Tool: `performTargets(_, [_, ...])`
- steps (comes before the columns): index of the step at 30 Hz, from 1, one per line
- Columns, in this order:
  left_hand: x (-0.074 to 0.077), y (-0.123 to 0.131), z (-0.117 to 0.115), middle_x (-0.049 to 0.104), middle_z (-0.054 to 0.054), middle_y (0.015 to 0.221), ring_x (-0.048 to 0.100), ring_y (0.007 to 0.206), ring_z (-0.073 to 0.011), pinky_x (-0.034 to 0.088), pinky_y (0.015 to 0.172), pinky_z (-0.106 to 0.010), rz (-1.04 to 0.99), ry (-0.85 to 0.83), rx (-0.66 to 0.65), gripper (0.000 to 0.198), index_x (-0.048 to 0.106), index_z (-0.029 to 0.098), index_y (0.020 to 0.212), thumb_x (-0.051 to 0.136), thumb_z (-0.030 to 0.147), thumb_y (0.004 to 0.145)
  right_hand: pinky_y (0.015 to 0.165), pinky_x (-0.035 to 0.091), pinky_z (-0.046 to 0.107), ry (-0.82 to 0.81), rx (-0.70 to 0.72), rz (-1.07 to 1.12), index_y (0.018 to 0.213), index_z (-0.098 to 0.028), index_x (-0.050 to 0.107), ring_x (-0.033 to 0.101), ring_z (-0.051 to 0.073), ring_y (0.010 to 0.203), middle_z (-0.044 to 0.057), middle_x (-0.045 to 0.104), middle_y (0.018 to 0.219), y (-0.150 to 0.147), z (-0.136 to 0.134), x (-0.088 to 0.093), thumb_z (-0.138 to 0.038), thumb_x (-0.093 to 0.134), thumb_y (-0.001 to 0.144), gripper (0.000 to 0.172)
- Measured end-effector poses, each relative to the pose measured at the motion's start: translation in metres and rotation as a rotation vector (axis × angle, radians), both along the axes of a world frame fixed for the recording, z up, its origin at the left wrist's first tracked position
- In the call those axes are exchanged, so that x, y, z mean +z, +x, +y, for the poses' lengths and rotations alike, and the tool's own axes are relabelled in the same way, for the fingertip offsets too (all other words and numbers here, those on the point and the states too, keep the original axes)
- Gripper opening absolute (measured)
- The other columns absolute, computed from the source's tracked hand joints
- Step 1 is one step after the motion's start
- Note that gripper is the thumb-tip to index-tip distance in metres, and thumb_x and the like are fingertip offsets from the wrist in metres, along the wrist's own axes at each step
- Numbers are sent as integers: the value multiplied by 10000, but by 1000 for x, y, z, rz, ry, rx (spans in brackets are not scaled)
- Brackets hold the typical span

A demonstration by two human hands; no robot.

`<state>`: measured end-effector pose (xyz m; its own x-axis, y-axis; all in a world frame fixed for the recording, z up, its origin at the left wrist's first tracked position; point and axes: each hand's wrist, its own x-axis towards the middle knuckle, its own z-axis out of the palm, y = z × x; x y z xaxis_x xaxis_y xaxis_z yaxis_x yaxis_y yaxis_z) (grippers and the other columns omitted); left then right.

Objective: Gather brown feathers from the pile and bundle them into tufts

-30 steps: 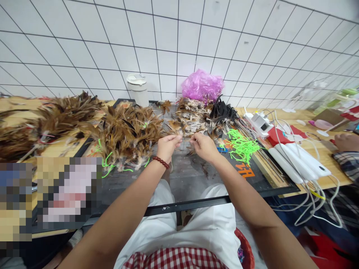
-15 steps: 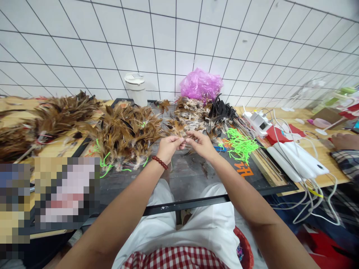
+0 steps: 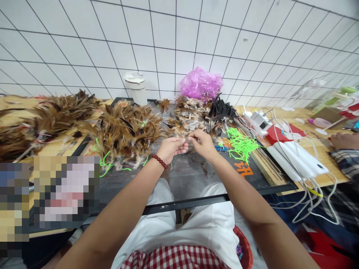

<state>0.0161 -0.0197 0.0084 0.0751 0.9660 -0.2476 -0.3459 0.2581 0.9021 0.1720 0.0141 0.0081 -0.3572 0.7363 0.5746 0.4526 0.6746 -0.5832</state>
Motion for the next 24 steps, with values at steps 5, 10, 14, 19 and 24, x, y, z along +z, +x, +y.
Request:
performTargets(5, [-1,4,-1,612,-46,547,543,458,-88,455,480,-219,103,37,-45,178,637,73,630,761,200,644,685,412,259,11,8,-43,751,-192,639,534,144,713,16,598,733,-2,-1,-3,-203,543,821,119])
performTargets(10, [-3,2,3,618,-29,576,547,478,-82,457,490,-214,45,122,141,195,643,89,682,736,258,662,749,433,279,-52,-147,-106,904,-200,673,571,163,796,42,648,879,7,8,-7,-203,535,822,161])
performTargets(14, [-6,-1,8,625,-25,597,541,480,-72,465,511,-216,-3,151,290,217,645,90,714,729,283,665,758,431,289,-111,-162,-313,880,-210,688,575,176,828,43,653,885,12,15,-15,-197,542,815,160])
performTargets(19, [-8,-3,11,622,-24,596,532,479,-71,453,496,-210,40,181,346,226,648,97,700,730,302,651,794,401,309,-106,-190,-434,966,-209,671,555,198,928,70,639,979,5,13,-22,-230,517,850,193])
performTargets(24, [-14,-5,15,630,-19,646,562,581,-90,485,539,-205,191,255,396,187,663,122,660,717,299,638,772,337,322,4,-217,-532,881,-201,634,521,218,937,72,624,962,4,6,-13,-215,489,868,147])
